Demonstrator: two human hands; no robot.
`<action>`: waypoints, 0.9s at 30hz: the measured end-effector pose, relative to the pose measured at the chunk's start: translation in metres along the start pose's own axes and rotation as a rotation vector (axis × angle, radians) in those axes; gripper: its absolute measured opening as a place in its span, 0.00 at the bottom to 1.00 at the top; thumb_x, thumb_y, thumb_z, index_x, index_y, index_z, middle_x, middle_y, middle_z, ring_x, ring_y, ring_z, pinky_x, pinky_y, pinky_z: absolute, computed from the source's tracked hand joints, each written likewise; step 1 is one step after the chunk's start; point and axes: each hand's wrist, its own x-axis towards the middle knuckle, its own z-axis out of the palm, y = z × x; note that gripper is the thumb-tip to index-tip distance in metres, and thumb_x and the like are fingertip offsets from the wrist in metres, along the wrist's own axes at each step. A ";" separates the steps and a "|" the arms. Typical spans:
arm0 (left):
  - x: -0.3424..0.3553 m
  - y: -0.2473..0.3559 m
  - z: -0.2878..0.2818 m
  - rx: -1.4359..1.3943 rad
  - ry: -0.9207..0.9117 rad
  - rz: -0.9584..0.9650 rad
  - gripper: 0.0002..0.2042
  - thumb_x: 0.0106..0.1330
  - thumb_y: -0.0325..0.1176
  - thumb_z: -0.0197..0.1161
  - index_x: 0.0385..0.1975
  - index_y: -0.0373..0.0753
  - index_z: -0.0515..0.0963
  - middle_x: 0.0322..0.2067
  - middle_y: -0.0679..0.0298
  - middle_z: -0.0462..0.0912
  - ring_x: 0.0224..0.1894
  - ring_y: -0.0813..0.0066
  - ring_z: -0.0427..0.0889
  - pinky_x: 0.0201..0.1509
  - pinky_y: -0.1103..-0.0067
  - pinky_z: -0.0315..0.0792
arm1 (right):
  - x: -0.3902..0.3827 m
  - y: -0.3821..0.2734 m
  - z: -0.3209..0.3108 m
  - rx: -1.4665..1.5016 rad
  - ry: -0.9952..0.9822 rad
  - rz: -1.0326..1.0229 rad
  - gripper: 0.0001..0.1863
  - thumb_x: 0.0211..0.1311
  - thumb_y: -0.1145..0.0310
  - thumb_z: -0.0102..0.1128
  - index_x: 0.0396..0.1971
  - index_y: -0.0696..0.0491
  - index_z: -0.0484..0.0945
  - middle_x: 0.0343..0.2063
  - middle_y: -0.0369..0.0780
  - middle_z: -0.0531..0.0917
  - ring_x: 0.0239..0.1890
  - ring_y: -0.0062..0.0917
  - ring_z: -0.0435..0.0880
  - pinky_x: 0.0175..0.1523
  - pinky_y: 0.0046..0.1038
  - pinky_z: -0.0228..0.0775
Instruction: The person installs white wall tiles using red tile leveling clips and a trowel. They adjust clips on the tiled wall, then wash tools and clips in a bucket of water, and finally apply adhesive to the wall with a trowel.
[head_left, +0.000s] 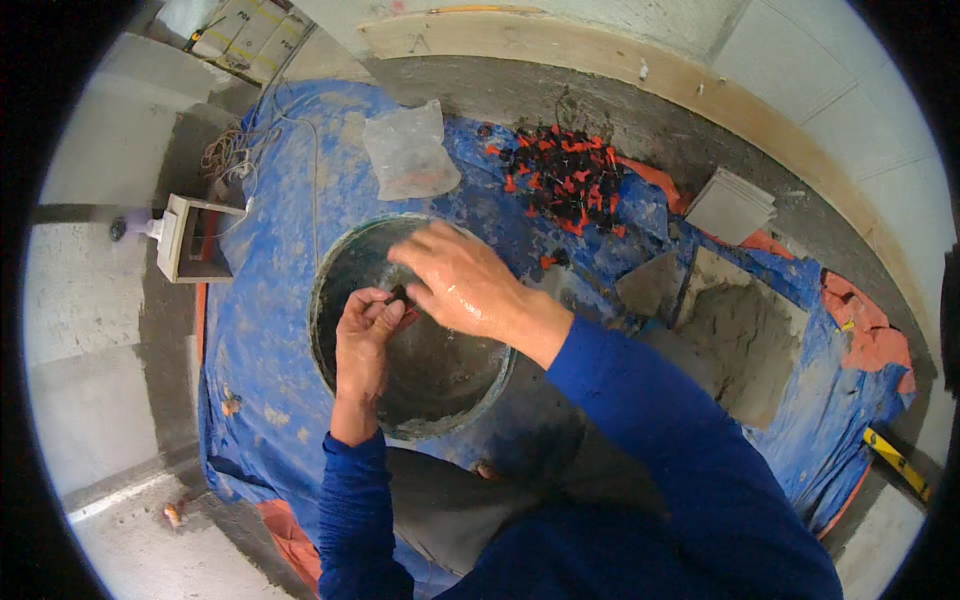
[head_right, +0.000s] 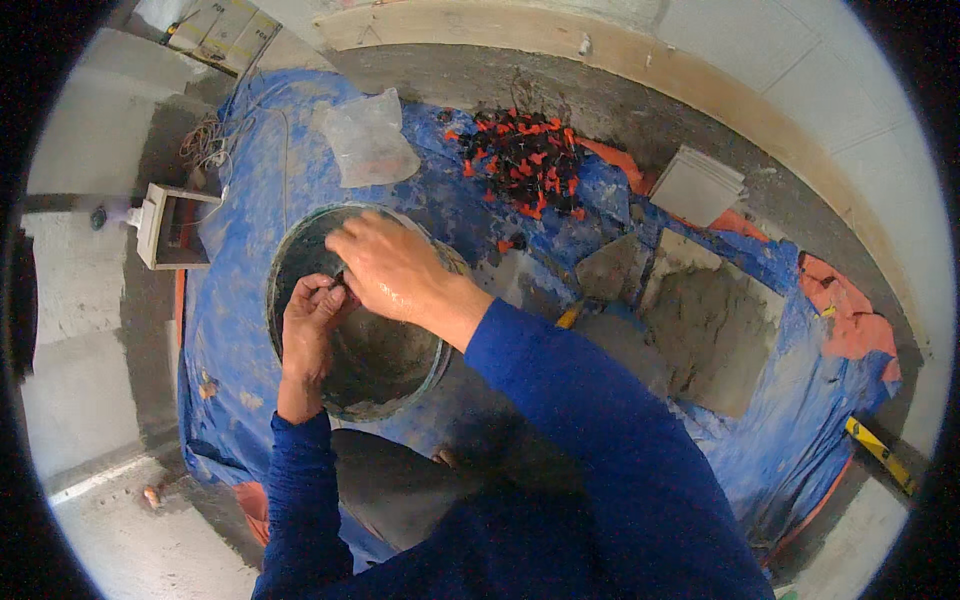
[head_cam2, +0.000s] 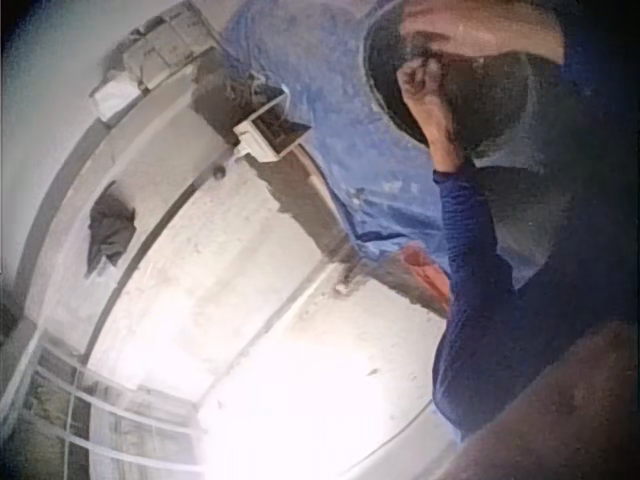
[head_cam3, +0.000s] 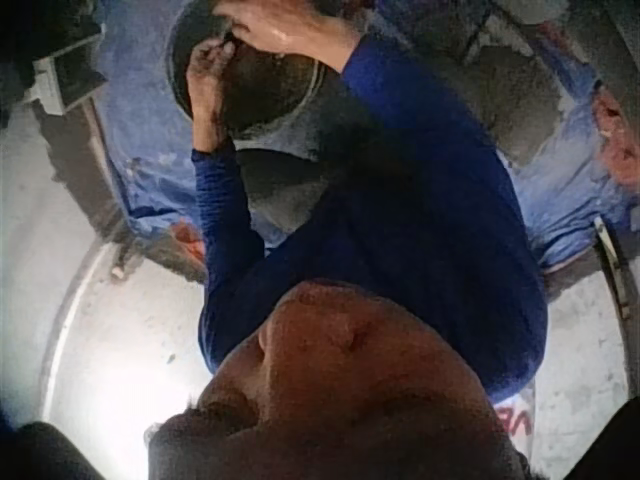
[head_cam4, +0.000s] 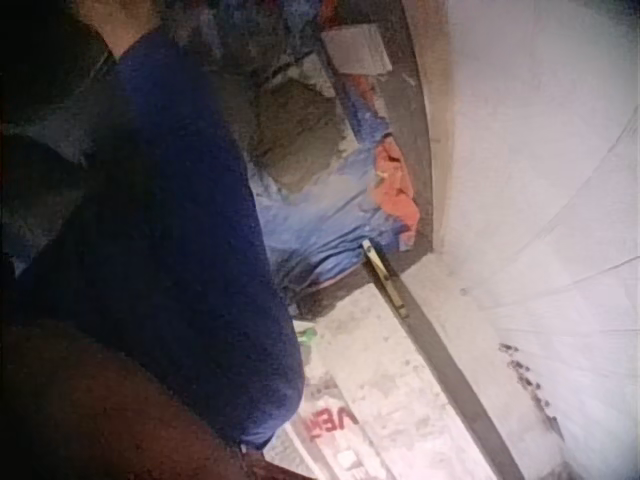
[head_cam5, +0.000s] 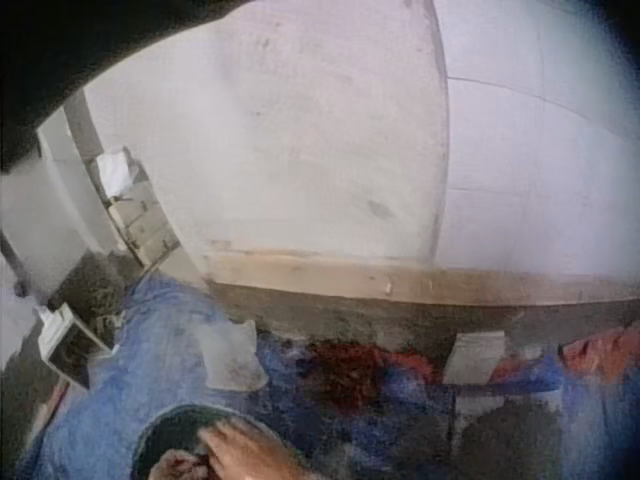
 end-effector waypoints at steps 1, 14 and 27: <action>-0.002 0.002 0.002 -0.032 0.021 -0.008 0.11 0.70 0.25 0.66 0.47 0.39 0.72 0.44 0.57 0.86 0.48 0.69 0.86 0.55 0.73 0.79 | -0.002 -0.005 0.003 0.090 -0.136 0.038 0.20 0.56 0.72 0.69 0.49 0.59 0.78 0.44 0.48 0.82 0.51 0.46 0.80 0.55 0.43 0.73; -0.027 0.026 -0.064 0.442 0.482 0.441 0.17 0.73 0.35 0.64 0.57 0.35 0.77 0.53 0.55 0.84 0.52 0.68 0.83 0.58 0.73 0.75 | 0.025 0.022 -0.072 -0.494 0.327 0.216 0.15 0.56 0.68 0.67 0.42 0.59 0.82 0.42 0.50 0.84 0.49 0.48 0.81 0.56 0.45 0.74; -0.015 -0.042 -0.116 0.193 0.503 0.060 0.35 0.74 0.60 0.55 0.62 0.30 0.74 0.59 0.46 0.80 0.63 0.56 0.76 0.67 0.67 0.66 | 0.037 0.070 0.178 -0.581 -1.205 0.316 0.42 0.65 0.39 0.57 0.68 0.56 0.69 0.64 0.54 0.75 0.67 0.48 0.73 0.69 0.45 0.65</action>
